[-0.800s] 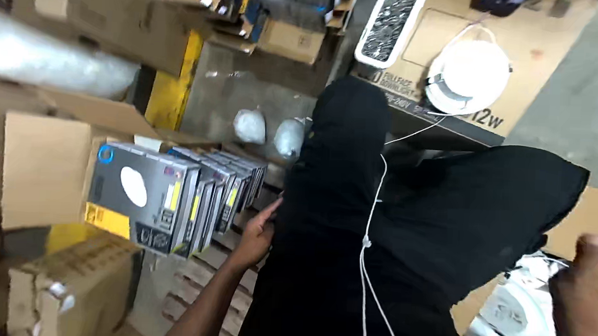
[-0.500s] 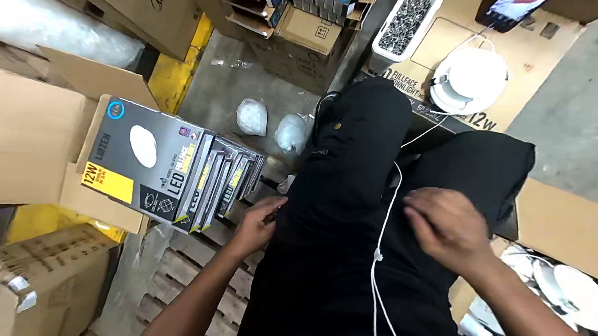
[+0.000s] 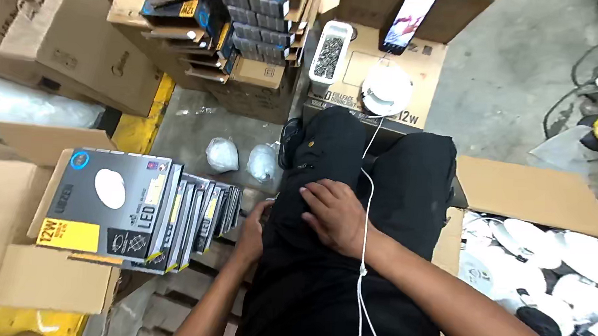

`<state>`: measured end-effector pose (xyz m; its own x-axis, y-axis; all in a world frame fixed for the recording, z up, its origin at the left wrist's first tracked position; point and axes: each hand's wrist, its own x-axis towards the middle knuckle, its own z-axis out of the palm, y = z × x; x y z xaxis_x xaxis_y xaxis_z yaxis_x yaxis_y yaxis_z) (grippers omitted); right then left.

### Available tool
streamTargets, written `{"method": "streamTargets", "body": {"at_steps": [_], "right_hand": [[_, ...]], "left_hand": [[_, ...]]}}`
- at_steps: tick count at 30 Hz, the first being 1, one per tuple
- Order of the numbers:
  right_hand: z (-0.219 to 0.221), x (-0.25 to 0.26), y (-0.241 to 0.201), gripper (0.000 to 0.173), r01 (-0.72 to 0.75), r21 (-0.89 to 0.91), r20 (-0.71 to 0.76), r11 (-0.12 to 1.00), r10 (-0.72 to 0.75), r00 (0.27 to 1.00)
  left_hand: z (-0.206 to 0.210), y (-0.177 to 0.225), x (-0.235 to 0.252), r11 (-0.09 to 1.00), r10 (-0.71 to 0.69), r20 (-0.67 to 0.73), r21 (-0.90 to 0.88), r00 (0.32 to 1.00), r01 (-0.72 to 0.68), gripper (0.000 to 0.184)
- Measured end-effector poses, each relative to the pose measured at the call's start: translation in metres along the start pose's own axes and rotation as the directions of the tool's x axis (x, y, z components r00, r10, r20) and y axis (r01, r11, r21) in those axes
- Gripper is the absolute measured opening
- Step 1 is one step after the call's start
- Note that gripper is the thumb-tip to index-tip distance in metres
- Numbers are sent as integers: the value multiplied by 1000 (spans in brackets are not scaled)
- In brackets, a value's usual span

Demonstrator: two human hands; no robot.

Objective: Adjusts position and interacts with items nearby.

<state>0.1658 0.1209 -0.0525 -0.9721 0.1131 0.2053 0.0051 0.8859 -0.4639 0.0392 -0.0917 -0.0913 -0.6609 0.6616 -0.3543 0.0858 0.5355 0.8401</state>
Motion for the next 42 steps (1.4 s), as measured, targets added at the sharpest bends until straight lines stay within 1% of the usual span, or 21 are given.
{"method": "streamTargets", "body": {"at_steps": [1, 3, 6, 8, 9, 11, 13, 14, 16, 19, 20, 22, 24, 26, 27, 28, 31, 35, 37, 40, 42], "right_hand": [[3, 11, 1, 44, -2, -36, -19, 999, 1, 1000], [6, 30, 5, 42, 8, -50, -22, 999, -10, 1000], [10, 45, 16, 50, 18, -42, 79, 999, -15, 997], [10, 48, 16, 53, 27, -44, 132, 999, -21, 991], [7, 48, 15, 52, 27, -36, 150, 999, -21, 988], [3, 42, 12, 47, 10, -8, 124, 1000, -8, 992], [7, 31, 13, 45, -13, 31, 32, 999, 12, 999], [12, 27, 15, 45, -13, 45, -20, 999, 14, 1000], [19, 24, 19, 45, -10, 68, -82, 998, 15, 996], [21, 25, 21, 43, -8, 106, -90, 994, 17, 996], [21, 24, 22, 42, -2, 128, -105, 992, 16, 994], [20, 22, 27, 40, 16, 198, -155, 980, 15, 988], [19, 19, 32, 38, 23, 274, -198, 961, 33, 980], [19, 15, 34, 36, 27, 335, -230, 942, 54, 972], [19, 14, 34, 35, 31, 354, -243, 935, 59, 968], [19, 13, 34, 34, 34, 366, -253, 930, 64, 965], [19, 13, 33, 32, 12, 331, -256, 944, 77, 964], [20, 19, 30, 34, -29, 198, -193, 980, 68, 979], [20, 22, 31, 34, -28, 183, -179, 983, 61, 982], [19, 23, 33, 36, -42, 198, -209, 979, 84, 974], [19, 20, 34, 36, -52, 227, -209, 972, 101, 973]], "left_hand": [[6, 1, 3, 1000, -2, -31, 8, 1000, 2, 37], [10, 4, -1, 997, 71, -83, 37, 994, -68, 30], [4, 8, -15, 975, 193, -69, 124, 979, -184, 31], [2, 11, -25, 964, 224, -89, 168, 971, -207, 30], [2, 13, -30, 967, 203, -126, 184, 971, -178, 26], [3, 22, -41, 976, 54, -214, 218, 975, -6, 13], [3, 28, -47, 972, -110, -192, 184, 975, 146, 15], [4, 30, -48, 971, -159, -190, 150, 969, 188, 17], [10, 31, -47, 973, -190, -205, 90, 960, 211, 19], [17, 30, -48, 974, -211, -190, 36, 959, 222, 23], [18, 29, -51, 980, -183, -186, 43, 965, 194, 24], [18, 24, -57, 997, -35, -184, 67, 982, 48, 24], [15, 19, -62, 992, 124, -165, 25, 978, -122, 22], [11, 14, -64, 974, 219, -130, -32, 967, -225, 20], [9, 13, -63, 975, 217, -120, -27, 969, -222, 20], [8, 13, -62, 984, 176, -123, 16, 977, -175, 21], [11, 11, -57, 978, -46, -148, 193, 988, 74, 41], [22, 5, -53, 962, -90, -170, 239, 981, 129, 51], [22, 1, -52, 985, -51, -159, 155, 986, 76, 50], [17, -8, -51, 983, 186, -173, 37, 967, -182, 38], [17, -9, -53, 977, 214, -146, 55, 966, -208, 41]]}}
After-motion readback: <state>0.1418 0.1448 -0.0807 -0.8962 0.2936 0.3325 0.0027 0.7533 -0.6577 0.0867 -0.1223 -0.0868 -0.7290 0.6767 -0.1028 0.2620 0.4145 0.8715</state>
